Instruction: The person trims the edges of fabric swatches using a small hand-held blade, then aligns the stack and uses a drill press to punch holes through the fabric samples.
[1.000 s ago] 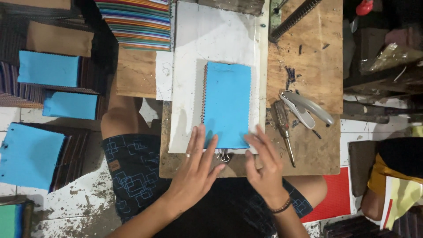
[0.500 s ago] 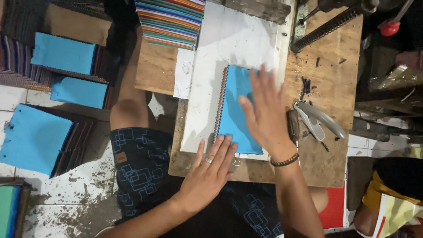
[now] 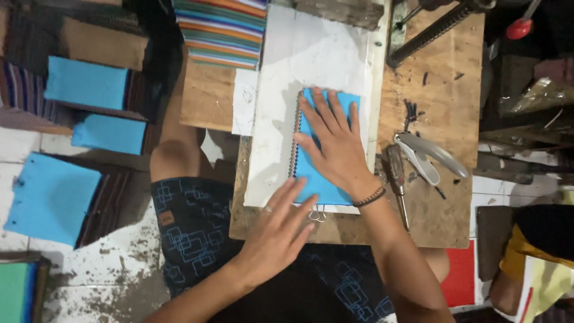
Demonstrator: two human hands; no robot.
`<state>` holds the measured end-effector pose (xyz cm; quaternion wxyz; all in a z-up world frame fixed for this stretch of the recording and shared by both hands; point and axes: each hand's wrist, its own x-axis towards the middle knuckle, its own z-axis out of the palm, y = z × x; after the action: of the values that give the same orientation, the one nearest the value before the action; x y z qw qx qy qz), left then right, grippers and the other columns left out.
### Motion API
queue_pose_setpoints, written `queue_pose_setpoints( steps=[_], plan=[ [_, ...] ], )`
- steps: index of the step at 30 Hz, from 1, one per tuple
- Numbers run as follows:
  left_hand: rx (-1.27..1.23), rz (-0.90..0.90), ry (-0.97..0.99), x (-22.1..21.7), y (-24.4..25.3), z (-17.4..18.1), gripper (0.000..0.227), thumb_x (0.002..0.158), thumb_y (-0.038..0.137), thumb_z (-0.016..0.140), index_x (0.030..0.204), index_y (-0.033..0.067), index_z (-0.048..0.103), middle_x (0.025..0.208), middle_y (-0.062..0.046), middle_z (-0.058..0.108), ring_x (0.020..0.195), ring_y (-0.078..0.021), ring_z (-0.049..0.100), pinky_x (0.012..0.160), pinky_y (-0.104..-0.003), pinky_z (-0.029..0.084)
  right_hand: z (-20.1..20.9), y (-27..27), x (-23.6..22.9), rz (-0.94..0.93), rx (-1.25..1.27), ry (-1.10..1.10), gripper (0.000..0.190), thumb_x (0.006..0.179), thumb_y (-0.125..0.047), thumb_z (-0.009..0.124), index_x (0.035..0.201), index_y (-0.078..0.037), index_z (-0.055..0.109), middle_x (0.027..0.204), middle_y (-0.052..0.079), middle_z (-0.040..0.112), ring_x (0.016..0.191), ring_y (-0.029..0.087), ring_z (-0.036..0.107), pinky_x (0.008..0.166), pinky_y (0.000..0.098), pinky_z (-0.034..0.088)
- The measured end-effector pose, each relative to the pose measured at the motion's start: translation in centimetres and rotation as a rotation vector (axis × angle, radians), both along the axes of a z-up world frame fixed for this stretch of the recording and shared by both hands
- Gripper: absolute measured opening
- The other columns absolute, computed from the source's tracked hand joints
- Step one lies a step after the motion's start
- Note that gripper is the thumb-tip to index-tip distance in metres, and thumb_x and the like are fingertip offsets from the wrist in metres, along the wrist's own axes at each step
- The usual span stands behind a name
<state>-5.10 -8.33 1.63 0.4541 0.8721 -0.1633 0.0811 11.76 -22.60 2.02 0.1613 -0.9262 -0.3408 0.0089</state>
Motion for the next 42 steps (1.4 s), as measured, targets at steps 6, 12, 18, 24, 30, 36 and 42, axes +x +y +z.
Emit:
queue_pose_setpoints(
  steps=[6,12,18,24,30,36,42],
  plan=[
    [-0.947,0.082,0.52,3.8,1.3,1.6,0.081,0.104,0.053,0.033,0.164,0.0051,0.007,0.17,-0.028,-0.001,0.154,-0.0509,-0.006,0.121,-0.063,0.003,5.0,-3.0,-3.8,-0.374,0.589,0.367,0.069,0.108,-0.051,0.019,0.165,-0.013,0.016,0.172,0.023,0.003,0.157,0.045,0.003,0.124,0.066,-0.006],
    [-0.854,0.064,0.615,6.2,-1.0,2.3,0.095,0.097,0.072,0.008,0.163,0.0072,-0.011,0.17,-0.025,-0.018,0.154,-0.0451,-0.016,0.122,-0.053,-0.012,-2.8,-3.4,-6.5,-0.395,1.005,0.586,0.082,0.105,-0.066,0.021,0.166,-0.013,0.003,0.174,0.012,-0.008,0.158,0.031,-0.009,0.127,0.0496,-0.011],
    [-0.839,0.053,0.536,5.8,-1.6,0.6,0.088,0.1,0.066,0.007,0.163,0.0078,-0.013,0.17,-0.022,-0.019,0.154,-0.0431,-0.019,0.121,-0.055,-0.013,-2.8,-3.4,-5.9,-0.369,1.116,0.56,0.08,0.106,-0.063,0.018,0.166,-0.015,-0.003,0.174,0.017,-0.005,0.159,0.034,-0.007,0.126,0.0505,-0.012],
    [-0.784,0.094,0.485,4.3,-1.0,-1.1,0.093,0.098,0.069,0.02,0.165,0.0086,-0.002,0.173,-0.019,-0.01,0.155,-0.0426,-0.013,0.123,-0.058,-0.004,-3.7,-6.0,-6.3,-0.396,1.39,0.65,0.074,0.107,-0.061,0.013,0.167,-0.022,-0.002,0.174,0.017,0.002,0.159,0.037,-0.003,0.128,0.0536,-0.004],
    [-0.623,0.058,0.539,1.4,-1.9,1.4,0.092,0.099,0.069,0.023,0.161,0.0062,-0.004,0.173,-0.013,-0.008,0.161,-0.0267,-0.007,0.128,-0.047,-0.001,-3.3,-6.0,-10.1,-0.336,1.477,0.779,0.061,0.11,-0.047,0.011,0.164,-0.02,0.001,0.173,0.011,0.015,0.164,0.026,0.007,0.135,0.0408,0.001],
    [-0.683,0.093,0.594,1.3,-0.9,1.4,0.077,0.102,0.047,0.037,0.162,0.0107,0.005,0.174,-0.013,0.003,0.161,-0.0286,0.003,0.127,-0.048,0.005,-2.4,-7.1,-10.2,-0.244,1.347,0.808,0.076,0.109,-0.059,0.037,0.164,-0.022,0.001,0.175,0.011,0.002,0.163,0.028,-0.001,0.132,0.0543,-0.001],
    [0.026,0.163,0.053,-1.1,-0.4,-2.9,0.062,0.092,0.014,0.075,0.148,0.0075,0.049,0.156,-0.023,0.048,0.141,-0.031,0.055,0.118,-0.039,0.048,-1.2,-9.1,-12.4,-0.306,1.029,0.529,0.047,0.103,0.011,0.042,0.149,0.004,0.036,0.159,0.023,0.041,0.152,0.037,0.04,0.129,0.0507,0.039]
  ],
)
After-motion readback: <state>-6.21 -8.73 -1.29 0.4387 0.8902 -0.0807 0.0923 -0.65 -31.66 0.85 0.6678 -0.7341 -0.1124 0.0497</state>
